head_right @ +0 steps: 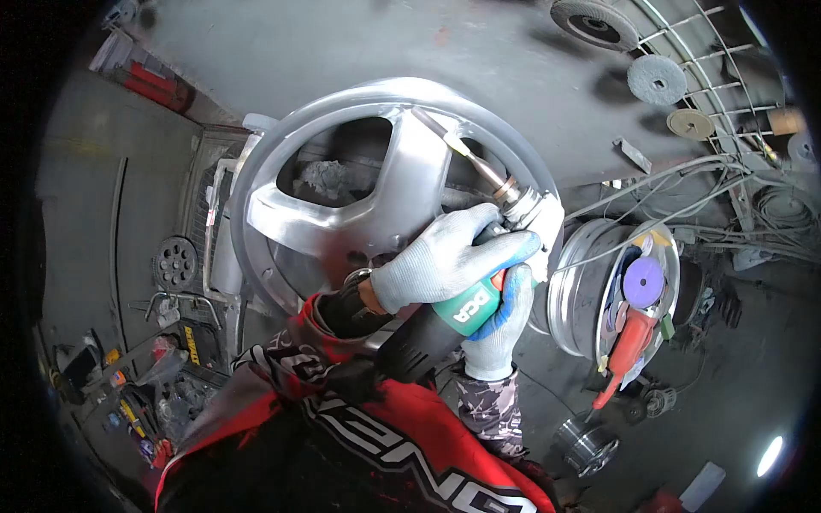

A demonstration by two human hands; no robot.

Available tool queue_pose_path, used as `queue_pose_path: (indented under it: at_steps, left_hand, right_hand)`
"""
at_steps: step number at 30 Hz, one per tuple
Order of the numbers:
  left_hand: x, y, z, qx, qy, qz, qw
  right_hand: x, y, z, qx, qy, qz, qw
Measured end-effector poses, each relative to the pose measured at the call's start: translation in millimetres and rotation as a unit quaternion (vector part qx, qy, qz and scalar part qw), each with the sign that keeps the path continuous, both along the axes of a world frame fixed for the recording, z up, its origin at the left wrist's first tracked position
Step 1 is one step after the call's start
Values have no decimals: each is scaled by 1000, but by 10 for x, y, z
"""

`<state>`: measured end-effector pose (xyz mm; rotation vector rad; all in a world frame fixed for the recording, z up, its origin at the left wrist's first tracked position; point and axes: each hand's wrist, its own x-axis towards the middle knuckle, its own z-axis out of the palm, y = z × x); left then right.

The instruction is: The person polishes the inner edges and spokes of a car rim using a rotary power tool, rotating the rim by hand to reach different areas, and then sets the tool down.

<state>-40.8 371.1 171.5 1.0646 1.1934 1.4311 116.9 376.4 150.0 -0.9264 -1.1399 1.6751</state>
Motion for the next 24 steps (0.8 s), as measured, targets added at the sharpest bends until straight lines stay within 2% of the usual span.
queue_pose_path:
  at_steps: [3, 5, 7, 9, 10, 11, 13, 14, 15, 16, 17, 19, 21, 22, 24]
  left_hand:
    - [57, 65, -35, 4, -9, 16, 1000]
    - [139, 107, -28, -22, -34, -3, 999]
    - [152, 122, -58, -47, -4, -7, 999]
    - [105, 79, -63, -21, -34, 6, 999]
    - [49, 25, -63, -35, 4, 12, 999]
    - [40, 15, -126, -12, 9, 29, 999]
    - [-3, -13, -213, 25, 135, 43, 990]
    - [-70, -62, -200, 153, 387, 52, 908]
    - [-46, -33, -151, 155, 387, 47, 908]
    - [9, 9, -97, 36, 194, 25, 980]
    - [53, 41, -29, -87, -11, 1, 996]
    - [136, 85, -17, -73, -20, -7, 997]
    - [203, 133, -85, -106, 61, -38, 992]
    - [221, 120, -108, -45, 45, -40, 997]
    - [242, 123, -203, -84, 75, -44, 993]
  right_hand:
    - [23, 42, 65, 33, -62, 11, 997]
    - [29, 62, 72, -42, 86, 14, 995]
    - [-3, 55, 88, -76, 95, -15, 992]
    - [2, 58, 54, -19, 79, 58, 995]
    - [-12, 56, -4, -49, 129, 73, 988]
    - [-81, 19, -4, 57, -62, 21, 996]
    - [-53, 18, -169, 11, -48, 6, 999]
    - [-67, 15, -121, -47, 20, 9, 999]
    - [-60, 13, -107, -46, 22, 4, 999]
    - [-46, 9, -101, -57, 44, 0, 997]
    - [-27, 4, -89, -66, 66, -3, 996]
    - [41, 2, -63, -69, 111, 26, 991]
    - [50, -18, -90, -34, 82, -21, 996]
    - [43, -37, -95, -38, 65, -44, 996]
    - [25, -70, -186, -64, 96, -53, 992]
